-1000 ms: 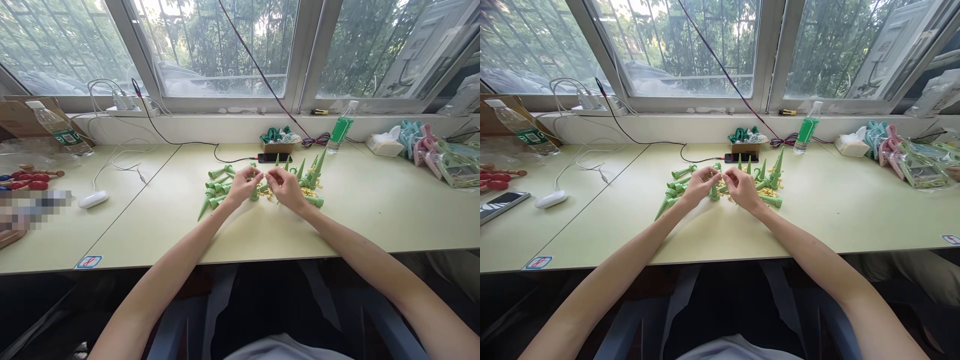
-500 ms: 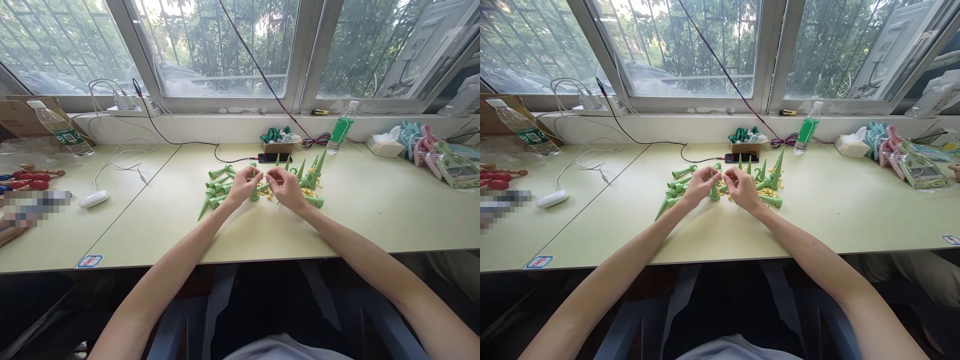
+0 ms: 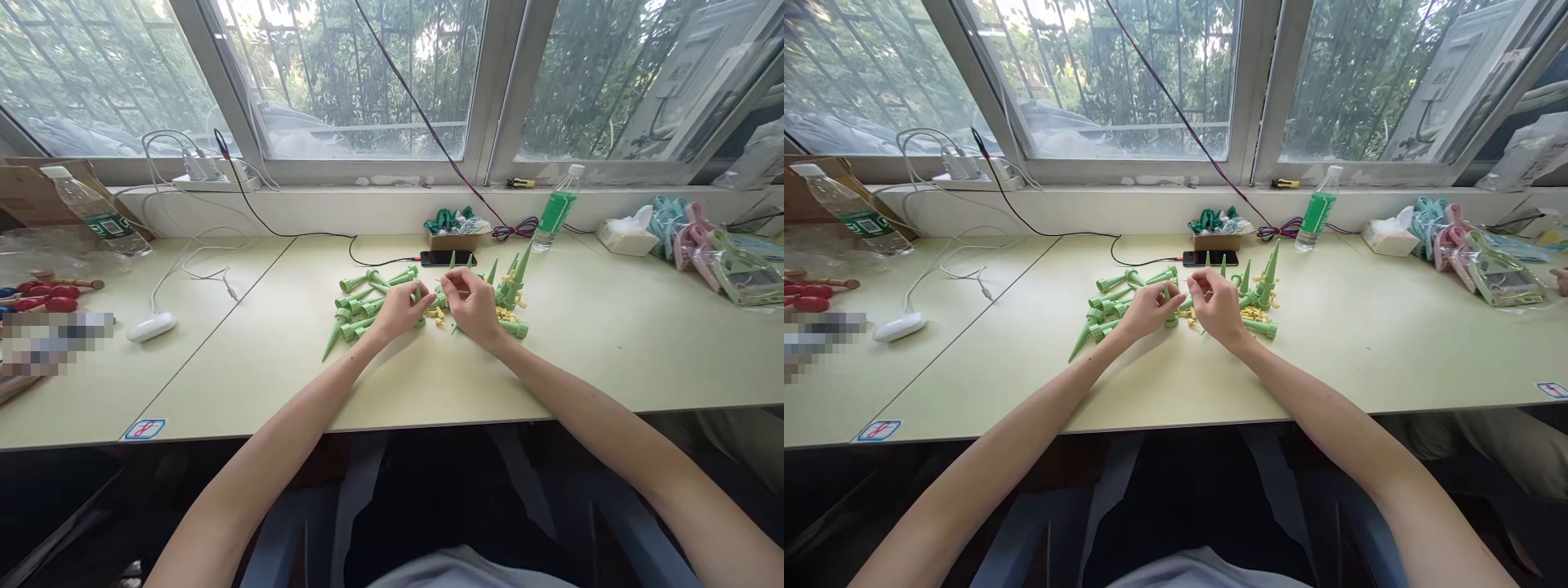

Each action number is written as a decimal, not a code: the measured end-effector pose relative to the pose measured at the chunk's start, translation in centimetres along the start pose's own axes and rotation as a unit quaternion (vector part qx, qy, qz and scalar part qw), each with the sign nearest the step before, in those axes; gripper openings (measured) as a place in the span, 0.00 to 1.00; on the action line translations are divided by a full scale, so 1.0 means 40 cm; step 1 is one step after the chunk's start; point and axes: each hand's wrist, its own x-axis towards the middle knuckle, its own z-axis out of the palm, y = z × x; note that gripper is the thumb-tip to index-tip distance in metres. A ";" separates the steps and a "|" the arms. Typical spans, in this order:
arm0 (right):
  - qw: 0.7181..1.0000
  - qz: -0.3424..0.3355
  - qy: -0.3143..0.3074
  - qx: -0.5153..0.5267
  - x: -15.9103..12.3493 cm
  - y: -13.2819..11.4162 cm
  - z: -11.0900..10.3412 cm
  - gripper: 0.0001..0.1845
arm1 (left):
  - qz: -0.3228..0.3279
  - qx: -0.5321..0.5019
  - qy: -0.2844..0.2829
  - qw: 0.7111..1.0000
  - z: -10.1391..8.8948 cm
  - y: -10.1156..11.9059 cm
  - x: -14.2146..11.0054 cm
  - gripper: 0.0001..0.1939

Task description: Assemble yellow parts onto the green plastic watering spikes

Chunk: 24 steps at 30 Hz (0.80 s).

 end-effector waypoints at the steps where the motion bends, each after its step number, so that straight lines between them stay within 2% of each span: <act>1: 1.000 -0.002 0.000 -0.002 0.000 0.000 0.001 0.14 | -0.003 0.009 -0.013 1.000 0.001 -0.002 0.000 0.15; 8: 1.000 -0.003 -0.010 -0.006 -0.002 0.001 0.004 0.13 | -0.011 0.043 -0.072 0.996 0.001 -0.009 -0.001 0.11; 12: 1.000 0.000 -0.017 -0.012 -0.003 0.004 0.004 0.13 | -0.020 0.048 -0.079 0.995 0.003 -0.012 -0.001 0.08; 17: 0.999 -0.005 -0.029 -0.015 -0.001 0.003 0.003 0.11 | -0.016 0.025 -0.063 0.998 0.003 -0.008 0.000 0.07; 20: 0.999 0.000 -0.037 -0.020 0.000 0.004 0.004 0.11 | -0.023 -0.030 -0.037 0.999 -0.004 -0.001 0.002 0.06; 24: 0.998 -0.008 -0.046 -0.030 0.000 0.008 0.006 0.10 | -0.055 -0.119 0.004 0.991 -0.014 0.009 0.004 0.12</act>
